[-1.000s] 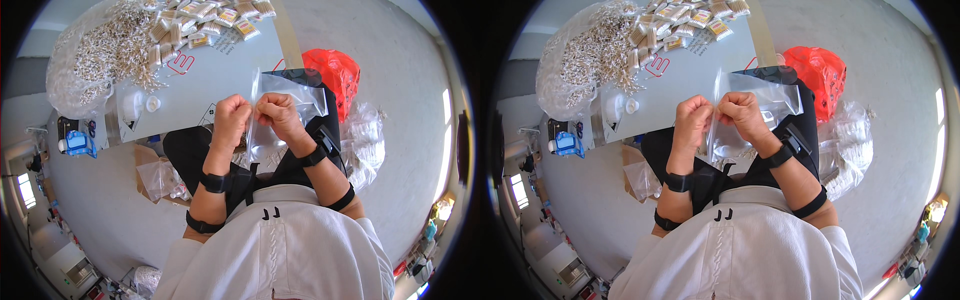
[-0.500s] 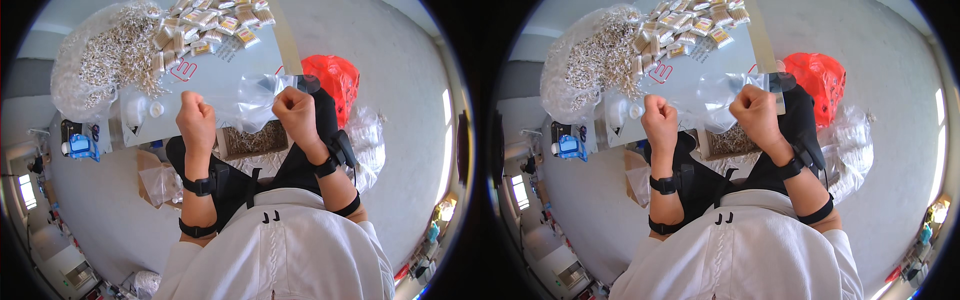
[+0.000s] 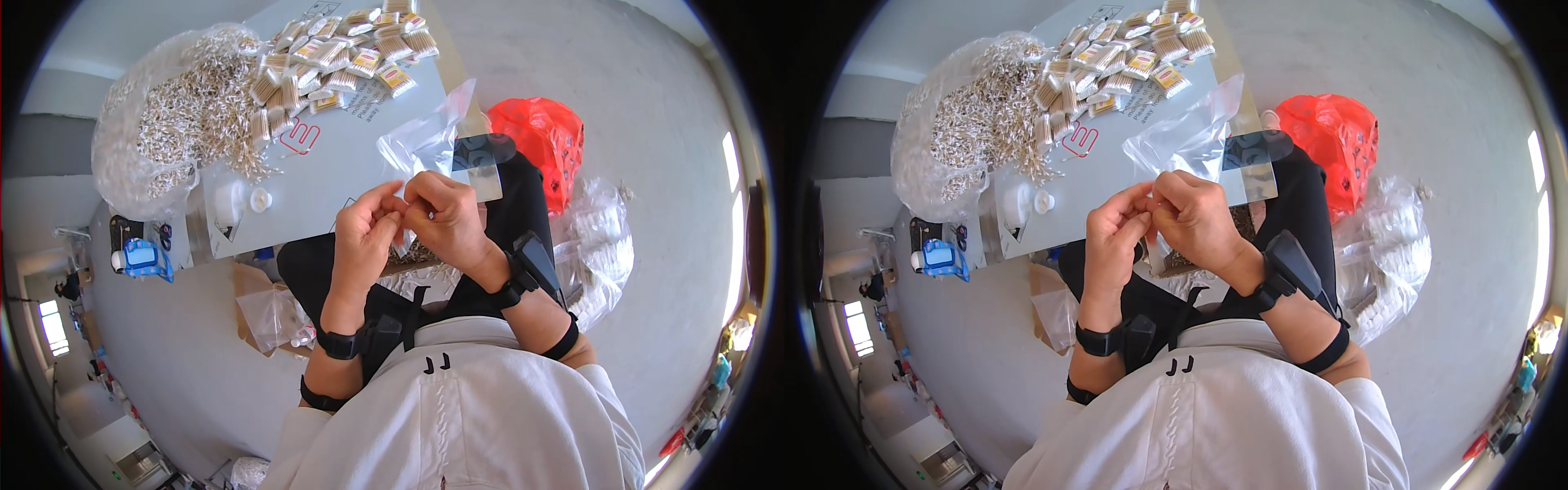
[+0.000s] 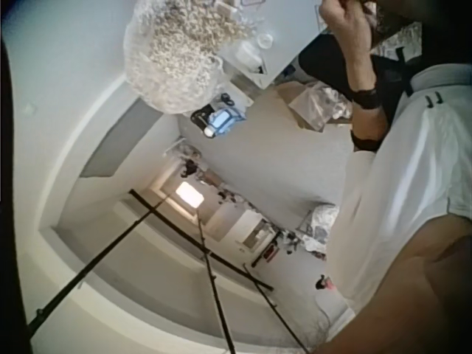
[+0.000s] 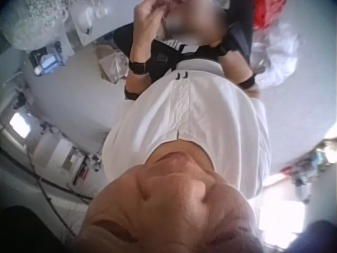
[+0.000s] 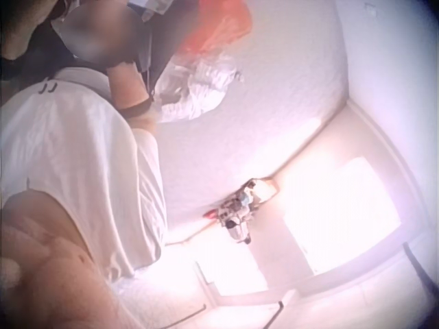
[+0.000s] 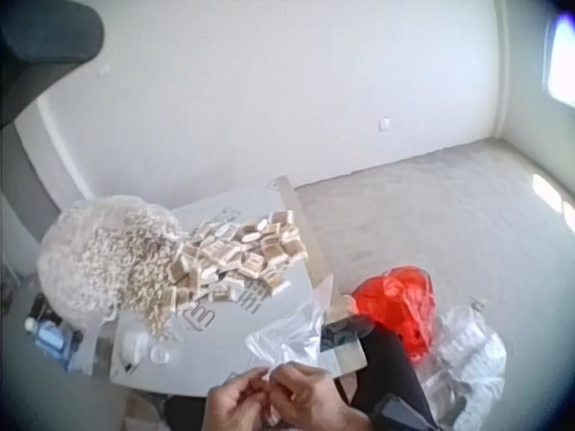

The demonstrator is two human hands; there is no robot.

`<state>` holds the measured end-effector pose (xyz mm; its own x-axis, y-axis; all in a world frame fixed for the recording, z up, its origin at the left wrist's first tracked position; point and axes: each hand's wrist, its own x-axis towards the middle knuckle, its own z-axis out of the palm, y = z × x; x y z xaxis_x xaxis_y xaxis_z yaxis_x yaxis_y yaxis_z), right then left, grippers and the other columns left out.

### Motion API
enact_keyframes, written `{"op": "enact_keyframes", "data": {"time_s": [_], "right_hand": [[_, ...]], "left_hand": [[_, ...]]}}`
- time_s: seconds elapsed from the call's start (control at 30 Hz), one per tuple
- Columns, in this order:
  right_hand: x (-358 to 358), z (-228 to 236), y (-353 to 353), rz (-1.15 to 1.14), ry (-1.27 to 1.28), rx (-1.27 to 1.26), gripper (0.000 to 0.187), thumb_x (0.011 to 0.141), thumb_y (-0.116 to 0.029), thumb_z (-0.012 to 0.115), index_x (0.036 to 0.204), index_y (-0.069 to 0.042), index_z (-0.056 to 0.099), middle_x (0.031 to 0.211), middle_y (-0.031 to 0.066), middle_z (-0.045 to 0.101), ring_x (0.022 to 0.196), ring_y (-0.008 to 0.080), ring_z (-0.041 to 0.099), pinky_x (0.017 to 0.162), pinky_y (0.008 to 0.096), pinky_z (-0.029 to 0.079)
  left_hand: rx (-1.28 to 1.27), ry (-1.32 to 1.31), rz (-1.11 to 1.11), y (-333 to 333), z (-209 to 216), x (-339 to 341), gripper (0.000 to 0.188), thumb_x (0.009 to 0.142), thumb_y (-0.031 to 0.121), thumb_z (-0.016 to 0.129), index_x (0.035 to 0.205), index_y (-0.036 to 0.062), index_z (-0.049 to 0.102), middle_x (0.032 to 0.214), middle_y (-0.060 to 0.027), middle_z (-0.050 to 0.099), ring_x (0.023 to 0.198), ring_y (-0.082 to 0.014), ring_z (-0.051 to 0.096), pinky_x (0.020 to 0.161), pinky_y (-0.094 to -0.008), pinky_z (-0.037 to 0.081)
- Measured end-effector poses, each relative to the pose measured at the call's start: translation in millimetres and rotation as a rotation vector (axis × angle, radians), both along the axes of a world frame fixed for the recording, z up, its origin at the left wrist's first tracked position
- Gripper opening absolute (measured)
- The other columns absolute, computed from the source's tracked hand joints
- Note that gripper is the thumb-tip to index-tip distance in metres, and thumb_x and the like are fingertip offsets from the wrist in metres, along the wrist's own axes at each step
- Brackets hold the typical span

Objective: Packaging small boxes of cotton swabs into a clear plastic bag.

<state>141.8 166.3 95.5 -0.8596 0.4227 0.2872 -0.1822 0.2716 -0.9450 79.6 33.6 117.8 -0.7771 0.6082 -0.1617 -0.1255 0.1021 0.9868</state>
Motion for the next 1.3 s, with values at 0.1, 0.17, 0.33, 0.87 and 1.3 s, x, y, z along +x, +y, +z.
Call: {"op": "enact_keyframes", "data": {"time_s": [0.1, 0.17, 0.33, 0.87, 1.3], "right_hand": [[-2.0, -0.8, 0.0, 0.065, 0.116, 0.163, 0.010, 0.072, 0.007, 0.059, 0.077, -0.001, 0.055, 0.070, 0.0098, 0.053, 0.056, 0.0205, 0.051, 0.051, 0.0301, 0.040], [-1.3, 5.9, -5.0, 0.276, 0.223, 0.142, 0.010, 0.070, 0.007, 0.059, 0.076, -0.001, 0.055, 0.070, 0.0126, 0.052, 0.059, 0.0306, 0.052, 0.055, 0.0352, 0.043], [6.0, -0.4, -8.1, 0.426, 0.182, 0.124, 0.011, 0.068, 0.008, 0.057, 0.073, -0.001, 0.053, 0.071, 0.0127, 0.051, 0.060, 0.0318, 0.053, 0.055, 0.0368, 0.043], [32.7, 14.1, 12.6, 0.111, 0.021, -0.146, 0.013, 0.071, 0.010, 0.056, 0.080, 0.000, 0.058, 0.068, 0.0037, 0.052, 0.058, 0.0075, 0.047, 0.052, 0.0226, 0.037], [20.0, 22.3, 63.5, 0.077, -0.176, -0.205, 0.012, 0.069, 0.007, 0.054, 0.075, 0.001, 0.062, 0.066, 0.0081, 0.054, 0.055, 0.0139, 0.050, 0.050, 0.0258, 0.038]], "left_hand": [[0.009, -0.010, 0.128, -0.5, -28.6, -2.6, 0.045, 0.086, -0.006, 0.053, 0.131, -0.0067, 0.049, 0.116, -0.0150, 0.062, 0.100, -0.0193, 0.062, 0.088, -0.0284, 0.048], [0.171, -0.261, 0.035, -6.7, -45.3, -15.2, 0.052, 0.086, -0.003, 0.056, 0.136, -0.0071, 0.043, 0.125, -0.0167, 0.056, 0.112, -0.0223, 0.056, 0.095, -0.0324, 0.045], [0.251, -0.329, 0.201, 16.4, -48.5, -13.1, 0.069, 0.083, 0.016, 0.069, 0.137, -0.0090, 0.036, 0.130, -0.0157, 0.052, 0.117, -0.0259, 0.054, 0.096, -0.0353, 0.044], [-0.394, 0.635, -0.454, 31.5, -38.3, -34.2, 0.059, 0.080, 0.011, 0.069, 0.134, 0.0016, 0.046, 0.133, -0.0269, 0.046, 0.127, -0.0384, 0.042, 0.107, -0.0391, 0.034], [-0.323, 0.211, -0.056, 57.5, -49.1, -168.4, 0.025, 0.093, 0.018, 0.057, 0.086, -0.0048, 0.063, 0.078, -0.0099, 0.066, 0.069, -0.0144, 0.065, 0.060, -0.0261, 0.051]]}}
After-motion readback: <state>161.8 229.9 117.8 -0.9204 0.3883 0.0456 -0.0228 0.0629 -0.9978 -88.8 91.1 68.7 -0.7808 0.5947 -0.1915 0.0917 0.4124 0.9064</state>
